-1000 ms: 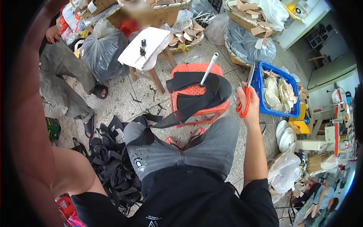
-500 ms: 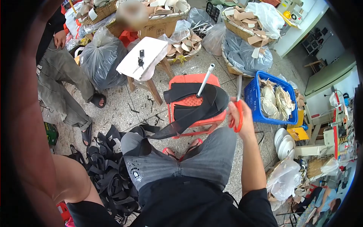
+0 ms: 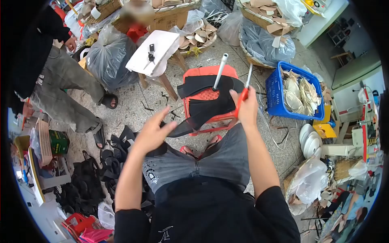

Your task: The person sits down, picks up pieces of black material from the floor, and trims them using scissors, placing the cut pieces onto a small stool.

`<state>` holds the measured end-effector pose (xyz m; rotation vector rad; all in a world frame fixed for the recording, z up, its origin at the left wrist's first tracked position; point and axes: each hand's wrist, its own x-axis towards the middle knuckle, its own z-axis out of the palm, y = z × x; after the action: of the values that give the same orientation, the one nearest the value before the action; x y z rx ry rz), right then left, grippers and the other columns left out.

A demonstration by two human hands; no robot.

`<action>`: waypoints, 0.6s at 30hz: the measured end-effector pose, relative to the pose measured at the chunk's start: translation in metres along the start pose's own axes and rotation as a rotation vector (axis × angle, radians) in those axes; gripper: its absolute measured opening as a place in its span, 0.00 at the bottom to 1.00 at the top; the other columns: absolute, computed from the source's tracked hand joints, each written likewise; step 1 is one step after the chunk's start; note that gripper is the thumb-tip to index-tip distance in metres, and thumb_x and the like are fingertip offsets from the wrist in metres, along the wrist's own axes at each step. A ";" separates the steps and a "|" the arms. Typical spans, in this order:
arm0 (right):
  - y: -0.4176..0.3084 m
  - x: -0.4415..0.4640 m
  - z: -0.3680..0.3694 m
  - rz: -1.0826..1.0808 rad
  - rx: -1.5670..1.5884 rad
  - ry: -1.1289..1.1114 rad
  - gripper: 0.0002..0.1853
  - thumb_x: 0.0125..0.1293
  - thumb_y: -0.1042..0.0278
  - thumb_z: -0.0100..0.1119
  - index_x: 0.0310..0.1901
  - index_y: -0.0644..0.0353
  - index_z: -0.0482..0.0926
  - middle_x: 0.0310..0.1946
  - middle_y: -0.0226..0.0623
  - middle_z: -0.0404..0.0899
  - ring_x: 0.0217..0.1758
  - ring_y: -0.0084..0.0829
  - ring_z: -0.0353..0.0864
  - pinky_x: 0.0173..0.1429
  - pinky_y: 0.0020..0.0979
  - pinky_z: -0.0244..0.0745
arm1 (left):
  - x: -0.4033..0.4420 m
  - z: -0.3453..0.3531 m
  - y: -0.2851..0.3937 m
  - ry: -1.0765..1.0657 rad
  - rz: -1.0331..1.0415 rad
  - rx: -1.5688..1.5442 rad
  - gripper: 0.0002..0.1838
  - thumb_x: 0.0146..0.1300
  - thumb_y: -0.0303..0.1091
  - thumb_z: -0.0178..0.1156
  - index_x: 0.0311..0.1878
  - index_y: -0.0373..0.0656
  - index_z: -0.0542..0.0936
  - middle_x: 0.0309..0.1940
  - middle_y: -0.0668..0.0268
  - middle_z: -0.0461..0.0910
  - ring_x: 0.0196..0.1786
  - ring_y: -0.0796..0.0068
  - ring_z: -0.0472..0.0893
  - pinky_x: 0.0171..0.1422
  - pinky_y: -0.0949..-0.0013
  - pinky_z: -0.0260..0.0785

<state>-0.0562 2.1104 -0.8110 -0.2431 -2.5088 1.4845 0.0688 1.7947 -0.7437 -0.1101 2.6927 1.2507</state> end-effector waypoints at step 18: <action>0.045 0.055 0.003 0.015 -0.338 -0.028 0.32 0.64 0.62 0.72 0.68 0.61 0.74 0.42 0.48 0.88 0.44 0.55 0.88 0.51 0.48 0.80 | 0.071 0.028 -0.066 -0.065 -0.180 -0.166 0.15 0.76 0.38 0.61 0.43 0.34 0.87 0.27 0.72 0.80 0.29 0.78 0.72 0.36 0.70 0.67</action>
<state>-0.1086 2.1430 -0.8470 -0.2972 -2.7746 1.0667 0.0114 1.7743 -0.8240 -0.3195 2.4588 1.3934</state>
